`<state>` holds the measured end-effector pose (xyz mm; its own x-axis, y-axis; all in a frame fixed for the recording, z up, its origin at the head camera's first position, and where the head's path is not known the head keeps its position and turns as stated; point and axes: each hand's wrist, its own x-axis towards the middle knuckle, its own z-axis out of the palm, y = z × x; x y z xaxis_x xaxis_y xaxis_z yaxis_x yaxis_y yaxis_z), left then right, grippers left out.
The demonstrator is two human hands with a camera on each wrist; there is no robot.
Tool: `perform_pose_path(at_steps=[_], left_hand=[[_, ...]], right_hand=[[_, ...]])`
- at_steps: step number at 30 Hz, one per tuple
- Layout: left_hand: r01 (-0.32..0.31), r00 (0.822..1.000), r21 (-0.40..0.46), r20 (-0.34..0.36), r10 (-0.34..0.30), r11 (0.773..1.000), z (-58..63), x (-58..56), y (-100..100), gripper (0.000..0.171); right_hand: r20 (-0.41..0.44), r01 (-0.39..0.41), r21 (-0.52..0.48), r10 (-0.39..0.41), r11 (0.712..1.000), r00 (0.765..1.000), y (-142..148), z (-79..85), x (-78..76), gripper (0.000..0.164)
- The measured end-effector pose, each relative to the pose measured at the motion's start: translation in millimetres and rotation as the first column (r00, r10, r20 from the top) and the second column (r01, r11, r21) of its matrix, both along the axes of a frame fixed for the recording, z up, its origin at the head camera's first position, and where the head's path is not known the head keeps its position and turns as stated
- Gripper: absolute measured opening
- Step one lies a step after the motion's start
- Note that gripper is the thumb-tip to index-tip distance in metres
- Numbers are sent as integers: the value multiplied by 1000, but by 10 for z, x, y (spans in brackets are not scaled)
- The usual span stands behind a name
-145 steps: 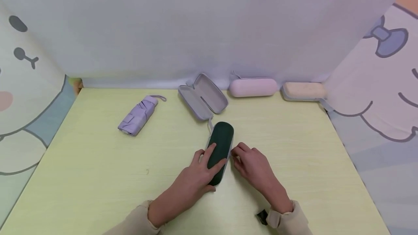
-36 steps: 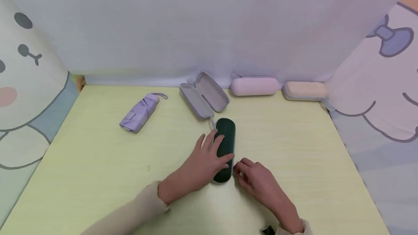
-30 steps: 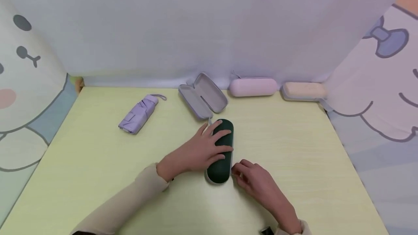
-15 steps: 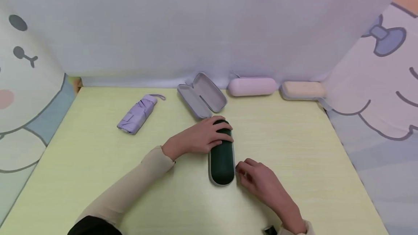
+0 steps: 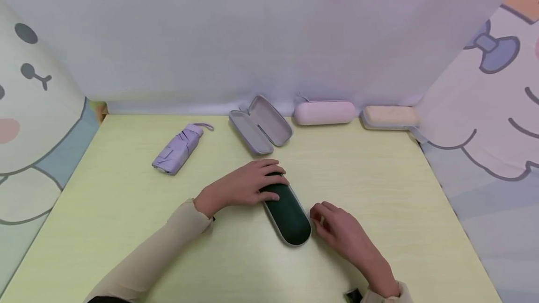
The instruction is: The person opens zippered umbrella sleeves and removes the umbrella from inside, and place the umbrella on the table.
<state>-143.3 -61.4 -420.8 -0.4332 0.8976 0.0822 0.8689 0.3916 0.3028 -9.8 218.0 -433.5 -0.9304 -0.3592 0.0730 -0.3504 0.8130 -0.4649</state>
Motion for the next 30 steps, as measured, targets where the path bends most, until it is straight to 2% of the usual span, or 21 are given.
perform_pose_path(at_steps=[3, 8, 14, 19, 26, 30], left_hand=[[-4, 1000, 1, 23, 4, 1000, 10, 18, -43, 43], [-9, 1000, -6, 18, 9, 1000, 89, 43, -99, 44], [-79, 996, -118, 27, 83, 990, 164, 91, -152, 49], [-128, 989, -179, 55, 140, 975, 225, 151, -208, 53], [-136, 980, -160, 124, 157, 978, 287, 234, -308, 54], [-183, 960, -200, 174, 219, 963, 306, 297, -333, 54]], right_hand=[[-19, -10, 1, 10, 1000, 1000, 0, -7, -32, 23], [-80, -41, 17, 42, 999, 996, 12, -9, -86, 25], [-117, -77, 64, 84, 995, 989, 20, -3, -170, 22], [-92, -119, 63, 125, 991, 988, 25, 11, -256, 20], [-32, -199, 39, 200, 979, 979, 39, 62, -380, 17], [-39, -245, 48, 246, 968, 968, 34, 75, -474, 15]])
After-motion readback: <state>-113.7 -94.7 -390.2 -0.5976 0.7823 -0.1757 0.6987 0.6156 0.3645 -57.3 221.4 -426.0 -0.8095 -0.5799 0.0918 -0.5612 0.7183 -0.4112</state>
